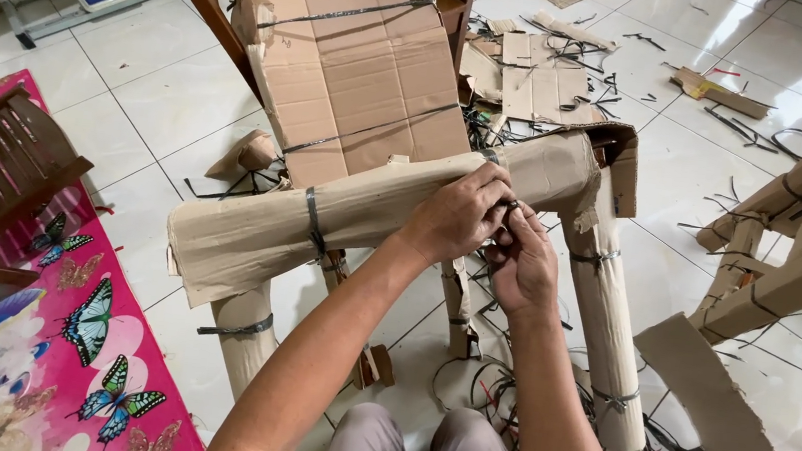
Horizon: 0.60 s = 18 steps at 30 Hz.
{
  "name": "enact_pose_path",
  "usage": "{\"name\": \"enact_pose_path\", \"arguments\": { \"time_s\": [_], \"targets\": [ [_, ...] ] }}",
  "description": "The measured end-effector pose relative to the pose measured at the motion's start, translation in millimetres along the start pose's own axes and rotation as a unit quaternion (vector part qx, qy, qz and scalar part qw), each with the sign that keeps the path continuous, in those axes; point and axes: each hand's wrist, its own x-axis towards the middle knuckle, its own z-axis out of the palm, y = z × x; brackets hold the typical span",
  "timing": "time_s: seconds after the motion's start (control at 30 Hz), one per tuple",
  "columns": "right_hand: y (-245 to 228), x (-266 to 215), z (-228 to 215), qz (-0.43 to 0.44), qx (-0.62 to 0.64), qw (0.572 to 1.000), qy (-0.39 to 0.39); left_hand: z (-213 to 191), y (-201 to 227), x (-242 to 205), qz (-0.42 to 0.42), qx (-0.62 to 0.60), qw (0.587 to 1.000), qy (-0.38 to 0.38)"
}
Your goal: Tying a plastic strap around a cardboard-covered furniture backrest to secure the packaging.
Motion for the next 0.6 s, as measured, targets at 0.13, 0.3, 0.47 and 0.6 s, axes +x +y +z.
{"name": "enact_pose_path", "arguments": {
  "time_s": [0.13,0.3,0.47,0.6],
  "targets": [
    [1,1,-1,0.002,0.002,1.000,0.000,-1,6,2,-0.018,0.025,1.000,-0.005],
    [-3,-1,2,0.006,0.002,1.000,-0.002,-7,6,2,-0.041,0.019,0.999,-0.027],
    [-13,-14,16,0.013,-0.002,1.000,0.003,-5,4,-3,-0.048,-0.027,0.997,-0.045],
    [-7,-8,9,0.009,0.011,1.000,0.010,-2,5,1,-0.070,-0.064,0.995,-0.021]
  ]
}}
